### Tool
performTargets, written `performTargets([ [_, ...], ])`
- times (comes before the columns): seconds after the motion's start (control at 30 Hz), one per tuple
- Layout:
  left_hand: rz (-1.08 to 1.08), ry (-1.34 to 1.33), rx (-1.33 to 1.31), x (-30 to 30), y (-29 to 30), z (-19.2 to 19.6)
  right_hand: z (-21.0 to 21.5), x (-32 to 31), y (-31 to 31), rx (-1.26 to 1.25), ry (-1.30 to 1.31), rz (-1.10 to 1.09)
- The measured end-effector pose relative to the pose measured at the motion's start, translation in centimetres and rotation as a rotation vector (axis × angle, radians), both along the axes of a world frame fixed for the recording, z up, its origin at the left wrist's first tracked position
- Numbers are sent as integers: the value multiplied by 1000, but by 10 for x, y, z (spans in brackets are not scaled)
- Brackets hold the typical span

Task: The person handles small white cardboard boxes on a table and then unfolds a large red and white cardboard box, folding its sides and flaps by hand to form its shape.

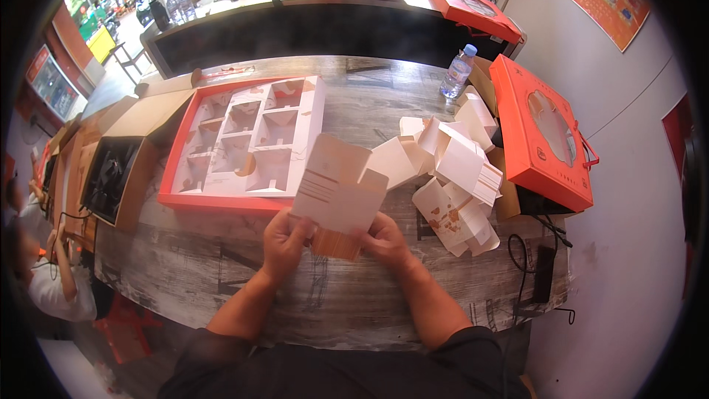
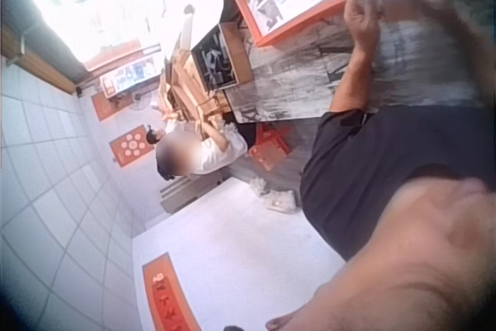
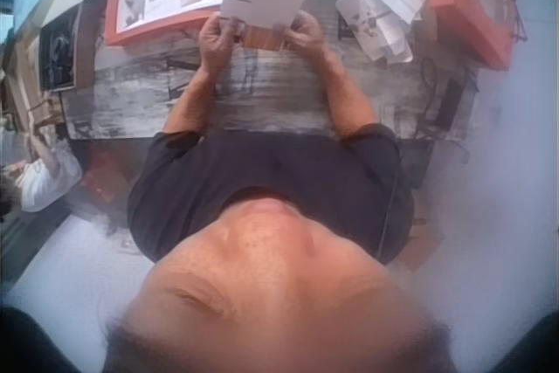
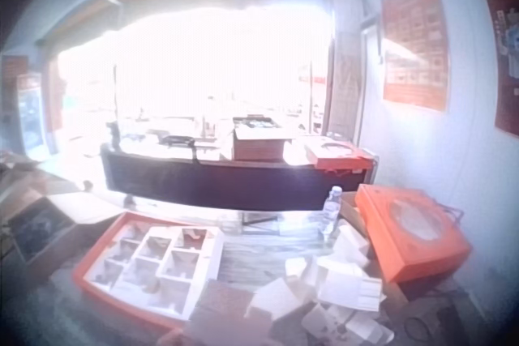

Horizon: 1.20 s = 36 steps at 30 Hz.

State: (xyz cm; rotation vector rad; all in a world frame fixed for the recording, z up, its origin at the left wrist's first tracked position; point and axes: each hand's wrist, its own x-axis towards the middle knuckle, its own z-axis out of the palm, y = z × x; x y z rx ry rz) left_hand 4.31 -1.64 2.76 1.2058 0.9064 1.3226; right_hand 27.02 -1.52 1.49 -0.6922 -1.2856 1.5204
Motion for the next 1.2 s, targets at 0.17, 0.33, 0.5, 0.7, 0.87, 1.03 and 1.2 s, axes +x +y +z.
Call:
performTargets([
  [0.17,60,-96,91,5,3,3,5,3,1,-100,-1,89],
  [0.33,103,-237,56,9,14,14,-17,2,15,-132,221,-89],
  [0.5,69,-338,-100,63,60,59,-12,5,14,-247,219,-152],
  [0.7,70,54,67,78,174,72,-11,0,16,-264,124,-130],
  [0.87,-3,425,-161,90,214,44,-4,0,15,-242,22,-131],
  [1.03,-118,781,-228,92,203,49,-5,1,14,-240,17,-135],
  [1.2,80,1102,491,63,176,54,-10,2,15,-242,51,-105],
])
